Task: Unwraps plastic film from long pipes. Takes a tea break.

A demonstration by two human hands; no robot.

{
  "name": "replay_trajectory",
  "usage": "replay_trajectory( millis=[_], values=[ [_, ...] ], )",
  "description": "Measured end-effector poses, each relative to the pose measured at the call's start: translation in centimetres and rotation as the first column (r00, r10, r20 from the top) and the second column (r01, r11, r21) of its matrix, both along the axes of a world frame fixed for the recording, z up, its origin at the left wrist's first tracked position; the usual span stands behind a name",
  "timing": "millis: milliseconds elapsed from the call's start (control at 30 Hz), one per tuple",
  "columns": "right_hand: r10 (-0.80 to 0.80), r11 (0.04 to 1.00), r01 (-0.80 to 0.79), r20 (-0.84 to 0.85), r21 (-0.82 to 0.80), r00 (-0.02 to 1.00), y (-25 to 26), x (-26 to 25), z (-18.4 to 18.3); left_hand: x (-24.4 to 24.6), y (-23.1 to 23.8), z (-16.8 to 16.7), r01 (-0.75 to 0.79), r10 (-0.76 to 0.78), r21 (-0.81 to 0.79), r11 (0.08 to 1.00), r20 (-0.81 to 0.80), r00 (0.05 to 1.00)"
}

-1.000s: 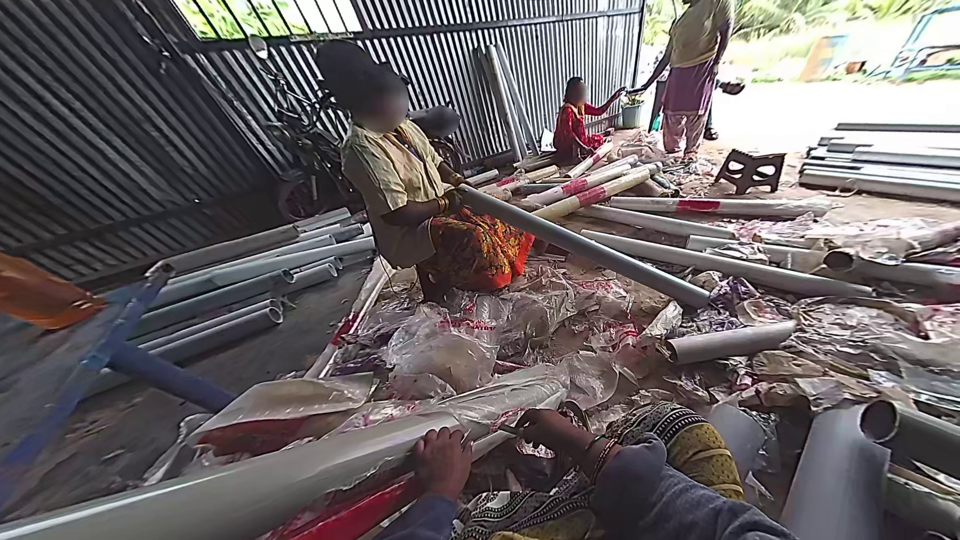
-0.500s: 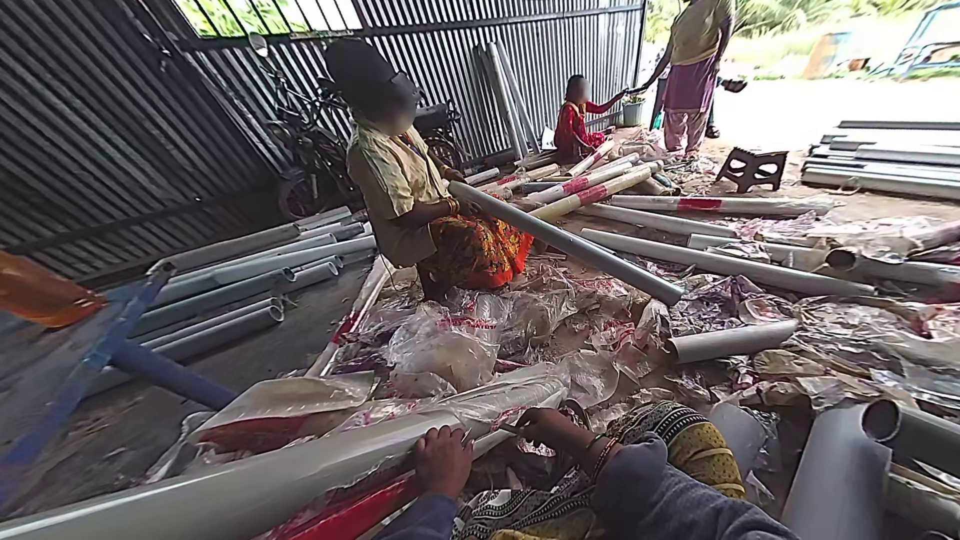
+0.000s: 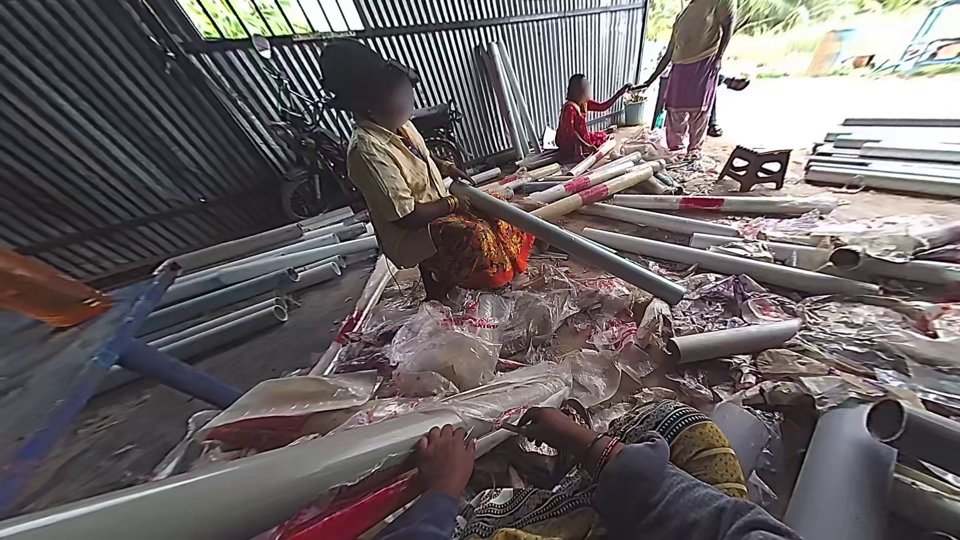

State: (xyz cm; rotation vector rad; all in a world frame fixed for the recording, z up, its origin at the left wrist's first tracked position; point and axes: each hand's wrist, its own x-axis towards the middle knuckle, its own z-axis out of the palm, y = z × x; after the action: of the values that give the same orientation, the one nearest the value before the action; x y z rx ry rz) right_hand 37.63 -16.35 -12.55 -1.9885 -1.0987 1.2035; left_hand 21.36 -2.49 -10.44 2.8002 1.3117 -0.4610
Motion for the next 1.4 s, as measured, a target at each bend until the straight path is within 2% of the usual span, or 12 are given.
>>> replay_trajectory(
  millis=[1400],
  values=[
    [0.024,1.0,-0.024,0.006,-0.012,1.0,0.11,-0.04,0.16,0.04,0.11,-0.43,0.003,-0.003,0.025,1.0,-0.006,1.0]
  ],
)
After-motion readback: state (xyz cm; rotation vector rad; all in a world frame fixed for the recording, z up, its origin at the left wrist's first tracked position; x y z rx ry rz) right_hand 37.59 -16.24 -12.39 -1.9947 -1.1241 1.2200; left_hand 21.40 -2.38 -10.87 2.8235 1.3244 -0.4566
